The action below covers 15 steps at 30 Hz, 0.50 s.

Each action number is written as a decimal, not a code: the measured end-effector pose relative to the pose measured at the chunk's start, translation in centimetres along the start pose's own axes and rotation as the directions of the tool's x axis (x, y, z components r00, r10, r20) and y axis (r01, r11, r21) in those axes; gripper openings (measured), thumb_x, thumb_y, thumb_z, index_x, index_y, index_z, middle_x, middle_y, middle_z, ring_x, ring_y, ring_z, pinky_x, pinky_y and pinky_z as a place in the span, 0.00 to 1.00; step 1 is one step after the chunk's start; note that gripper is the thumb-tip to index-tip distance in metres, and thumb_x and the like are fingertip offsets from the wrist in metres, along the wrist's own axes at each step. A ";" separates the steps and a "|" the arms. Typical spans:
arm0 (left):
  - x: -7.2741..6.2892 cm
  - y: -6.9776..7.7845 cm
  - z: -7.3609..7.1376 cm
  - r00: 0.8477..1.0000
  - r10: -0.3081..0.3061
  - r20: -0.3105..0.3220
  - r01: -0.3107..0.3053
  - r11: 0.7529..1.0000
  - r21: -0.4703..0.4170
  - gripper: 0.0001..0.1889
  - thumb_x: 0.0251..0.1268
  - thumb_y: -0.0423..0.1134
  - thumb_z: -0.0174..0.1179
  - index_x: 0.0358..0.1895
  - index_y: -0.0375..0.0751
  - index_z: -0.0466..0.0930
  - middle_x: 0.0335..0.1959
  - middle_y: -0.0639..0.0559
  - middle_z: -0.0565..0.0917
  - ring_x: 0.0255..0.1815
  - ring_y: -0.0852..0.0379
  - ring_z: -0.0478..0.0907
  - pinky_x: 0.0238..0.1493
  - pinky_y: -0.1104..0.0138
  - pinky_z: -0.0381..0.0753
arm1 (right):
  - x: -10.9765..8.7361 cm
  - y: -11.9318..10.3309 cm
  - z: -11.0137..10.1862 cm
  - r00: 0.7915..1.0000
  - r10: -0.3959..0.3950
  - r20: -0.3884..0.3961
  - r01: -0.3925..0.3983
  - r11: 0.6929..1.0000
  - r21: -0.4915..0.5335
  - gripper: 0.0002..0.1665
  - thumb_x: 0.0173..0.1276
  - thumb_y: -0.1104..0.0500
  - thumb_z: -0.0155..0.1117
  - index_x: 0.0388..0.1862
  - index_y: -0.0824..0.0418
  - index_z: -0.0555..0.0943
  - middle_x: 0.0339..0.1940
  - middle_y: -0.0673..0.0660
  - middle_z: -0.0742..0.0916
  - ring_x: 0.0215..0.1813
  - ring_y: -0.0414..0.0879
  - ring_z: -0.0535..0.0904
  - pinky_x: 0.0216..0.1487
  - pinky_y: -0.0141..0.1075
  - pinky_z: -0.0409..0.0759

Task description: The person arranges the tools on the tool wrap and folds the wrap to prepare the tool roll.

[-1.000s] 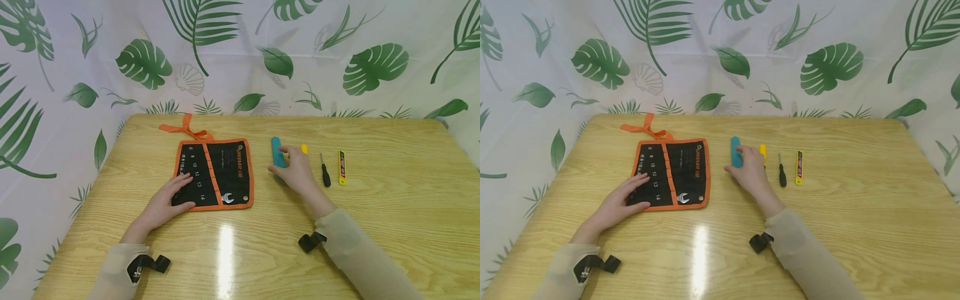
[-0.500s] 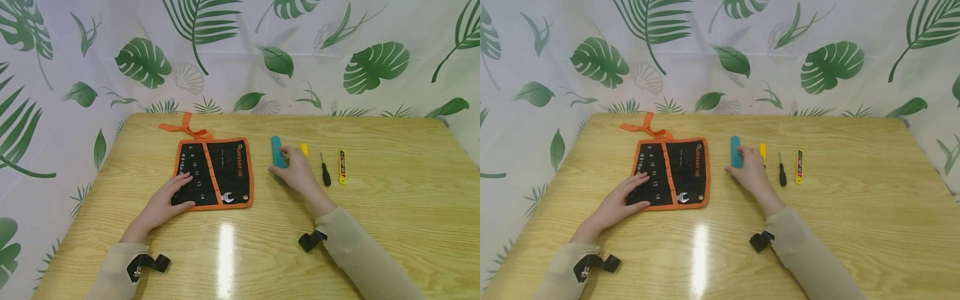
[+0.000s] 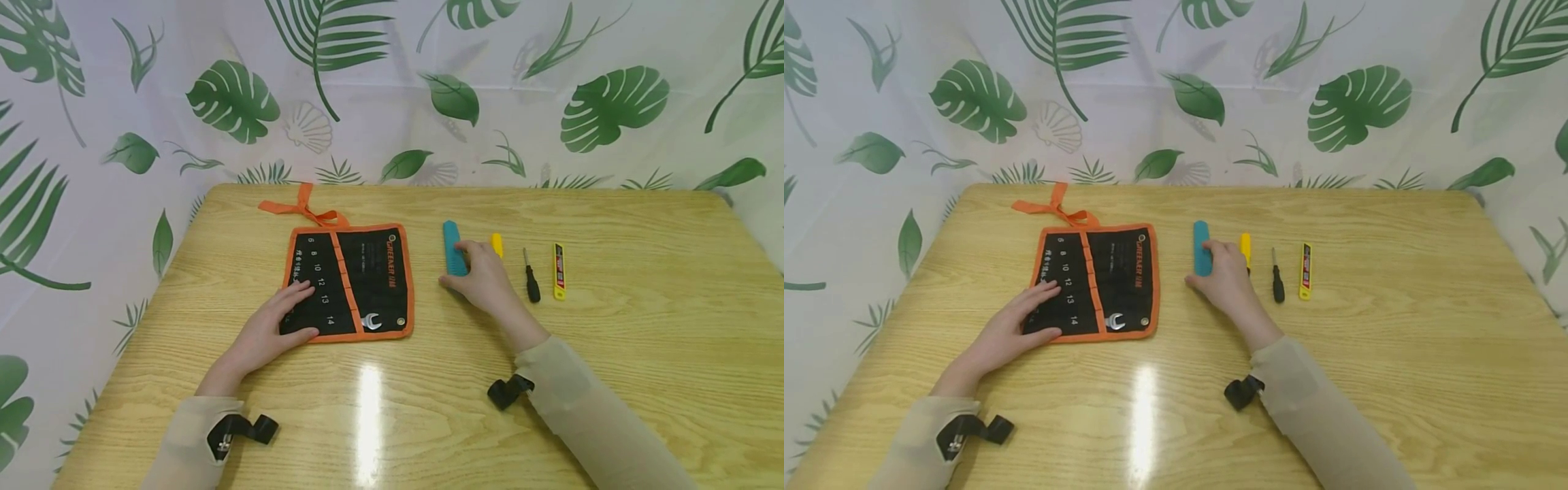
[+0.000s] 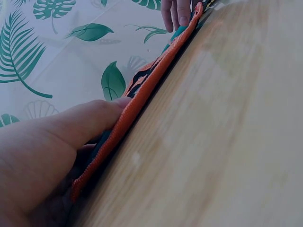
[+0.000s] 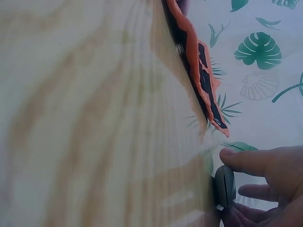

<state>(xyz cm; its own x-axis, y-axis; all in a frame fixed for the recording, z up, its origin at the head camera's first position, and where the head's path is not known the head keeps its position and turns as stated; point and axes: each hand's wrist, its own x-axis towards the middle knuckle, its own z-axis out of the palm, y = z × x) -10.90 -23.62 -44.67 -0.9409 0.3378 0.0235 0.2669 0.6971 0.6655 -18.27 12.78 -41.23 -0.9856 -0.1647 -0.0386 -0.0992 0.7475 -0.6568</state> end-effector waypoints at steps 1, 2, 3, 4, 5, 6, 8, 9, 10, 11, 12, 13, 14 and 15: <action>0.0 0.0 0.0 1.000 -0.001 0.000 0.001 1.000 0.000 0.38 0.59 0.56 0.64 0.72 0.49 0.63 0.74 0.50 0.58 0.74 0.45 0.51 0.67 0.44 0.56 | 0.0 0.0 0.0 1.000 -0.001 0.001 0.001 1.000 -0.005 0.39 0.61 0.56 0.70 0.66 0.71 0.67 0.60 0.72 0.71 0.54 0.61 0.69 0.54 0.53 0.71; 0.0 0.0 0.0 1.000 -0.002 0.000 0.002 1.000 0.001 0.38 0.59 0.56 0.64 0.72 0.49 0.63 0.74 0.50 0.58 0.74 0.44 0.51 0.67 0.44 0.56 | 0.0 -0.1 0.0 1.000 0.000 0.003 0.000 1.000 -0.008 0.39 0.61 0.56 0.70 0.66 0.71 0.67 0.60 0.72 0.71 0.54 0.61 0.69 0.53 0.53 0.71; 0.0 0.1 0.0 1.000 -0.003 0.000 0.003 1.000 0.002 0.38 0.59 0.57 0.64 0.72 0.49 0.63 0.74 0.50 0.58 0.74 0.44 0.51 0.67 0.44 0.56 | 0.0 -0.1 0.0 1.000 0.001 0.005 -0.001 1.000 -0.014 0.38 0.62 0.56 0.70 0.66 0.72 0.67 0.60 0.72 0.71 0.54 0.61 0.69 0.53 0.53 0.72; 0.0 0.1 0.0 1.000 -0.003 0.000 0.003 1.000 0.003 0.39 0.59 0.57 0.64 0.72 0.49 0.63 0.74 0.50 0.58 0.74 0.44 0.51 0.67 0.44 0.56 | 0.1 -0.2 0.0 1.000 0.004 0.006 -0.004 1.000 -0.019 0.38 0.62 0.56 0.69 0.66 0.72 0.68 0.60 0.72 0.71 0.54 0.61 0.70 0.53 0.52 0.72; 0.0 0.1 0.0 1.000 -0.005 0.000 0.005 1.000 0.005 0.39 0.59 0.57 0.64 0.72 0.49 0.63 0.74 0.50 0.58 0.74 0.44 0.51 0.67 0.44 0.56 | 0.1 -0.2 0.0 1.000 0.008 0.007 -0.008 1.000 -0.023 0.37 0.62 0.57 0.69 0.65 0.72 0.68 0.60 0.73 0.71 0.54 0.61 0.70 0.53 0.52 0.73; 0.0 0.1 0.0 1.000 -0.007 0.000 0.007 1.000 0.003 0.39 0.59 0.57 0.64 0.72 0.49 0.63 0.74 0.50 0.58 0.74 0.44 0.51 0.67 0.44 0.56 | 0.1 -0.3 0.0 1.000 0.009 0.007 -0.009 1.000 -0.025 0.37 0.62 0.57 0.69 0.65 0.73 0.68 0.60 0.73 0.71 0.54 0.61 0.70 0.53 0.52 0.73; 0.0 0.1 -0.1 1.000 -0.007 0.001 0.007 1.000 0.005 0.38 0.59 0.56 0.64 0.72 0.49 0.63 0.74 0.50 0.58 0.74 0.44 0.52 0.67 0.44 0.56 | 0.1 -0.4 0.0 1.000 0.013 0.006 -0.013 1.000 -0.027 0.36 0.61 0.58 0.68 0.64 0.74 0.69 0.60 0.73 0.71 0.53 0.61 0.71 0.54 0.52 0.73; 0.0 0.1 -0.1 1.000 -0.007 0.002 0.007 1.000 0.005 0.38 0.59 0.56 0.64 0.72 0.48 0.63 0.74 0.50 0.58 0.74 0.44 0.52 0.67 0.44 0.56 | 0.1 -0.4 0.0 1.000 0.013 0.005 -0.012 1.000 -0.029 0.35 0.61 0.59 0.68 0.63 0.74 0.70 0.60 0.74 0.72 0.53 0.61 0.71 0.54 0.52 0.74; 0.0 0.1 -0.1 1.000 -0.006 0.002 0.006 1.000 0.004 0.38 0.59 0.56 0.64 0.72 0.48 0.63 0.74 0.50 0.58 0.74 0.44 0.51 0.67 0.44 0.56 | 0.1 -0.4 -0.1 1.000 0.012 0.003 -0.012 1.000 -0.027 0.34 0.60 0.60 0.68 0.63 0.75 0.70 0.60 0.74 0.72 0.53 0.61 0.71 0.54 0.52 0.74; 0.0 0.1 -0.1 1.000 -0.006 0.002 0.006 1.000 0.003 0.38 0.59 0.55 0.64 0.72 0.48 0.63 0.74 0.50 0.58 0.74 0.44 0.51 0.67 0.45 0.56 | 0.1 -0.5 -0.1 1.000 0.011 0.001 -0.011 1.000 -0.023 0.34 0.60 0.61 0.68 0.62 0.75 0.71 0.59 0.74 0.72 0.53 0.61 0.71 0.53 0.52 0.74; 0.0 0.1 0.0 1.000 -0.003 0.003 0.003 1.000 0.003 0.38 0.59 0.55 0.65 0.72 0.48 0.63 0.74 0.50 0.58 0.74 0.44 0.51 0.67 0.44 0.56 | 0.2 -0.5 -0.1 1.000 0.009 -0.001 -0.009 1.000 -0.019 0.34 0.59 0.62 0.68 0.62 0.75 0.71 0.59 0.74 0.73 0.53 0.61 0.72 0.53 0.52 0.75; 0.0 0.1 0.0 1.000 -0.002 0.003 0.002 1.000 0.003 0.38 0.59 0.55 0.65 0.72 0.48 0.63 0.74 0.50 0.58 0.74 0.44 0.51 0.67 0.45 0.56 | 0.2 -0.5 -0.1 1.000 0.008 -0.002 -0.008 1.000 -0.015 0.33 0.58 0.62 0.67 0.62 0.75 0.71 0.59 0.73 0.73 0.53 0.61 0.72 0.53 0.52 0.75; 0.0 0.1 0.0 1.000 -0.001 0.003 0.001 1.000 0.003 0.38 0.59 0.55 0.65 0.72 0.48 0.63 0.74 0.50 0.58 0.74 0.44 0.51 0.67 0.45 0.56 | 0.2 -0.5 -0.1 1.000 0.008 -0.003 -0.008 1.000 -0.010 0.33 0.58 0.63 0.67 0.61 0.75 0.71 0.59 0.73 0.73 0.53 0.61 0.72 0.53 0.52 0.75; 0.0 0.2 0.0 1.000 0.001 0.004 -0.001 1.000 0.001 0.38 0.59 0.55 0.65 0.72 0.48 0.63 0.74 0.50 0.58 0.74 0.44 0.51 0.67 0.45 0.56 | 0.2 -0.5 -0.1 1.000 0.010 -0.003 -0.010 1.000 -0.003 0.33 0.58 0.63 0.67 0.61 0.74 0.71 0.59 0.73 0.73 0.54 0.61 0.72 0.53 0.52 0.75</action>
<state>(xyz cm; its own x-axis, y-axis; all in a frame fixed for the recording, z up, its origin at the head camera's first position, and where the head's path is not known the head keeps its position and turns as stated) -10.85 -23.53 -44.55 -0.9400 0.3404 0.0212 0.2676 0.6976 0.6646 -18.46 12.47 -40.86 -0.9869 -0.1557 -0.0430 -0.0900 0.7512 -0.6539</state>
